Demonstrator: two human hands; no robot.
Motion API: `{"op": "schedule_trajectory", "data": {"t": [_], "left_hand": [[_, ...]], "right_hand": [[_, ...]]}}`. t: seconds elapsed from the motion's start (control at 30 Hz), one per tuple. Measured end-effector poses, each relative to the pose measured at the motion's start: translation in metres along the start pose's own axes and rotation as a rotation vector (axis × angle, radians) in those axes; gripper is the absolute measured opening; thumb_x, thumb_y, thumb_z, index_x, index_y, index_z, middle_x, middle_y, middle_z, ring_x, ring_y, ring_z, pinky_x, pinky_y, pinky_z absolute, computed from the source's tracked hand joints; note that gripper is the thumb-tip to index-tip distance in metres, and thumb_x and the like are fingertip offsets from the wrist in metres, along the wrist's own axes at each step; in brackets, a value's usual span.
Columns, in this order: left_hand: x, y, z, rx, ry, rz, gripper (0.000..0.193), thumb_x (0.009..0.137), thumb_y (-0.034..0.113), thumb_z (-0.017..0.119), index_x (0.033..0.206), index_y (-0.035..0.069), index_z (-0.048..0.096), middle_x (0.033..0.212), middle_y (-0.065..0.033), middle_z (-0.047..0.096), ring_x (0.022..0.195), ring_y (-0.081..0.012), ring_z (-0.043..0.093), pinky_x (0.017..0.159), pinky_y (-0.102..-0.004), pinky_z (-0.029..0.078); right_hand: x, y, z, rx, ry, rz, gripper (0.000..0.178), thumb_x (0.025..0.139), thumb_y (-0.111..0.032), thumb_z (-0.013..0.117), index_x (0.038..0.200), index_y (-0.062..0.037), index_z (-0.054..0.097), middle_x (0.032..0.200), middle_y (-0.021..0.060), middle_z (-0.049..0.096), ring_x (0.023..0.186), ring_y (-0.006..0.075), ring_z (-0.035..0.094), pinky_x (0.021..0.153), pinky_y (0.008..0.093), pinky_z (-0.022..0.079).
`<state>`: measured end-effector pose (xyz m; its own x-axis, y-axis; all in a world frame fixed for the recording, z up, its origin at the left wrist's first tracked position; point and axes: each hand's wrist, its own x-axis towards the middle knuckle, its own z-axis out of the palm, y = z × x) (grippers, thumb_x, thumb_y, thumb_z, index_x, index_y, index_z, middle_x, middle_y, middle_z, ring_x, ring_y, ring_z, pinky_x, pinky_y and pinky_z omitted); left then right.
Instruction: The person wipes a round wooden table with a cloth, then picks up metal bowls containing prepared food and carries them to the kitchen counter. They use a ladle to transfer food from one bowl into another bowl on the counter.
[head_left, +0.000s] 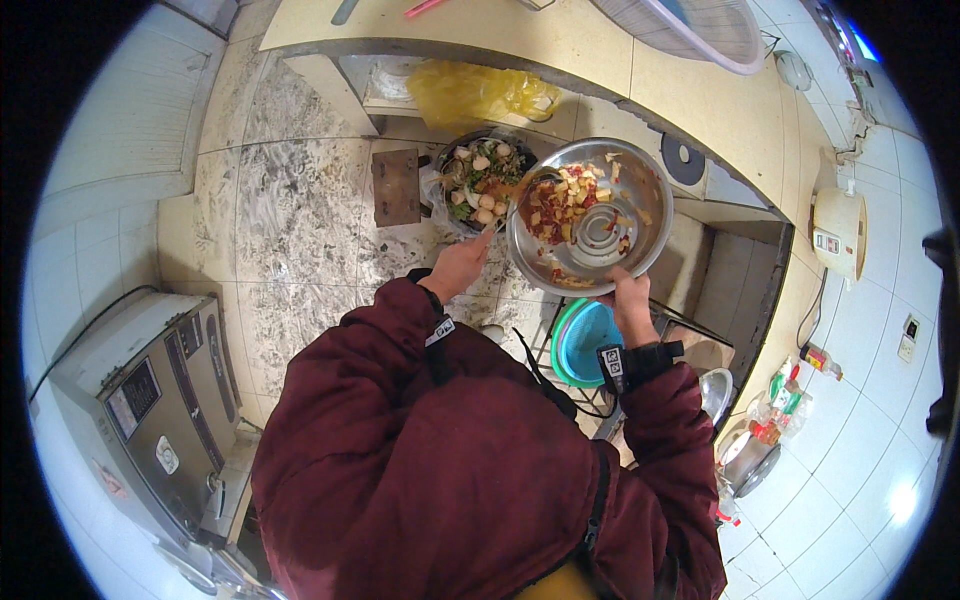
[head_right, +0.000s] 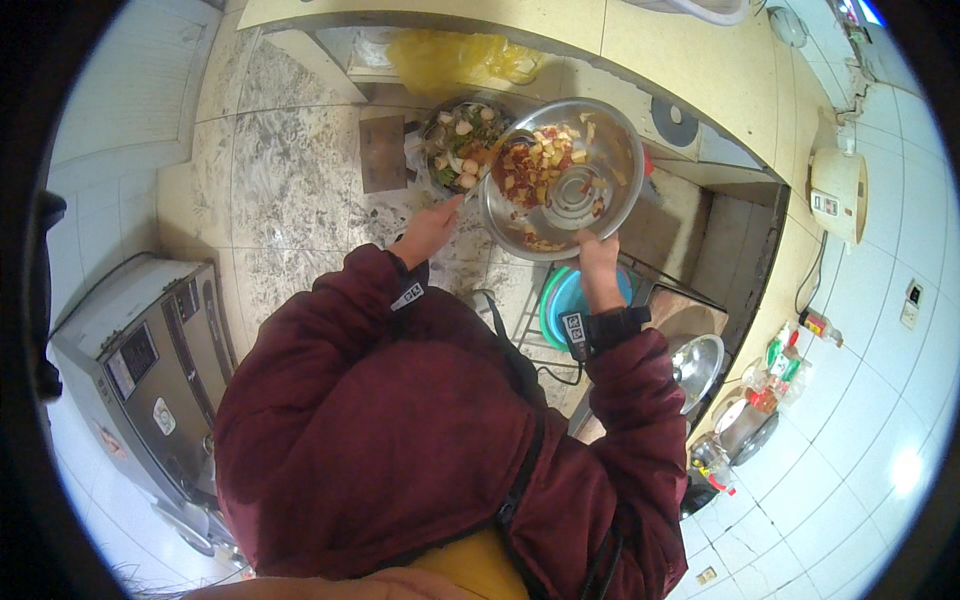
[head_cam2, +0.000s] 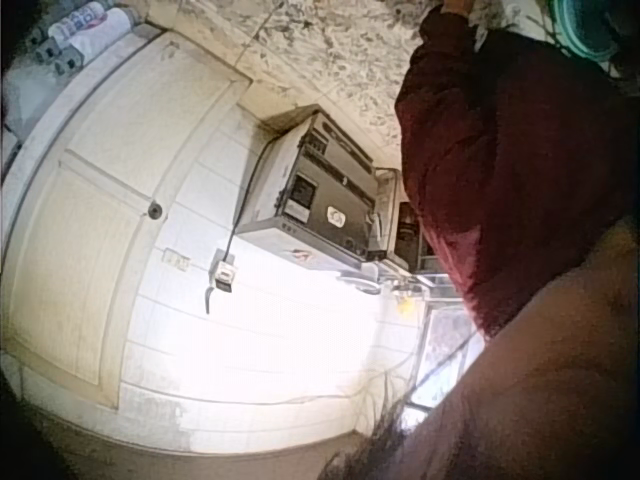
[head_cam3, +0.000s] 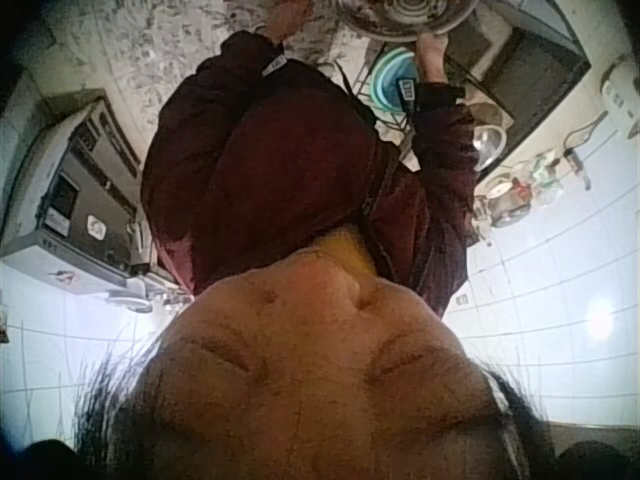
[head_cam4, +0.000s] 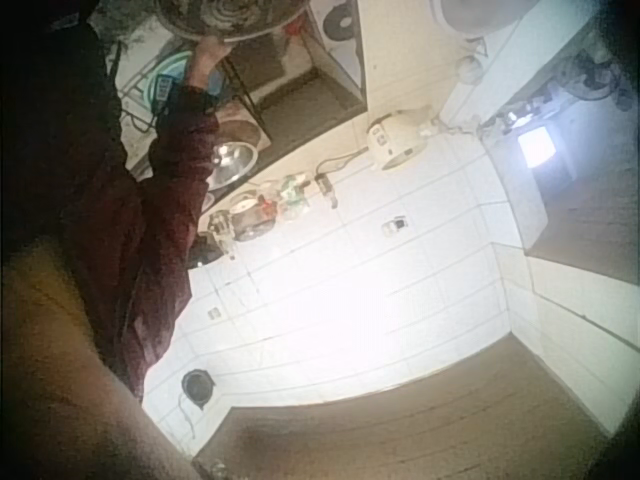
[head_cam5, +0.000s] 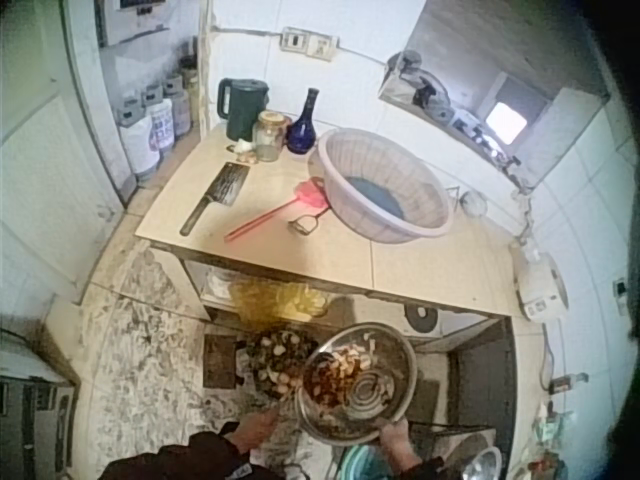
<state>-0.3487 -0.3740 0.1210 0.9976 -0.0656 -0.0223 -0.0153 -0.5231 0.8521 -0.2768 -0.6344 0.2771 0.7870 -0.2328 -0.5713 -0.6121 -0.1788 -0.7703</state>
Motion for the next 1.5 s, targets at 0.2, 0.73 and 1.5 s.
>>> {"op": "schedule_trajectory", "data": {"t": [0.2,0.73,1.5], "left_hand": [[0.0,-0.001,0.001,0.029,-0.038,-0.005,0.038,0.089,0.014,0.049,0.126,0.008,0.048,0.085,-0.0206,0.063,0.074,-0.0389,0.06,0.064,-0.0478,0.048],[0.005,0.0,0.004,0.139,-0.062,0.019,0.04,0.088,0.014,0.048,0.127,0.007,0.044,0.083,-0.0178,0.061,0.068,-0.0365,0.061,0.057,-0.0468,0.049],[0.004,-0.001,0.01,0.249,-0.087,0.073,0.049,0.082,0.008,0.051,0.129,0.005,0.04,0.08,-0.0171,0.061,0.062,-0.0341,0.062,0.052,-0.0438,0.049]], "right_hand": [[-0.001,-0.005,0.002,0.002,-0.002,0.01,0.029,0.078,-0.004,0.053,0.104,0.0087,0.052,0.09,0.0187,0.063,0.072,0.0311,0.066,0.056,0.041,0.06],[0.02,0.004,-0.005,-0.096,0.036,-0.006,0.046,0.072,-0.003,0.057,0.115,0.0018,0.041,0.093,0.0137,0.058,0.072,0.0214,0.061,0.055,0.0326,0.051],[0.027,0.015,-0.007,-0.2,0.058,-0.232,0.052,0.072,-0.003,0.056,0.122,0.0051,0.041,0.102,0.0124,0.059,0.088,0.019,0.058,0.074,0.0295,0.048]]}}
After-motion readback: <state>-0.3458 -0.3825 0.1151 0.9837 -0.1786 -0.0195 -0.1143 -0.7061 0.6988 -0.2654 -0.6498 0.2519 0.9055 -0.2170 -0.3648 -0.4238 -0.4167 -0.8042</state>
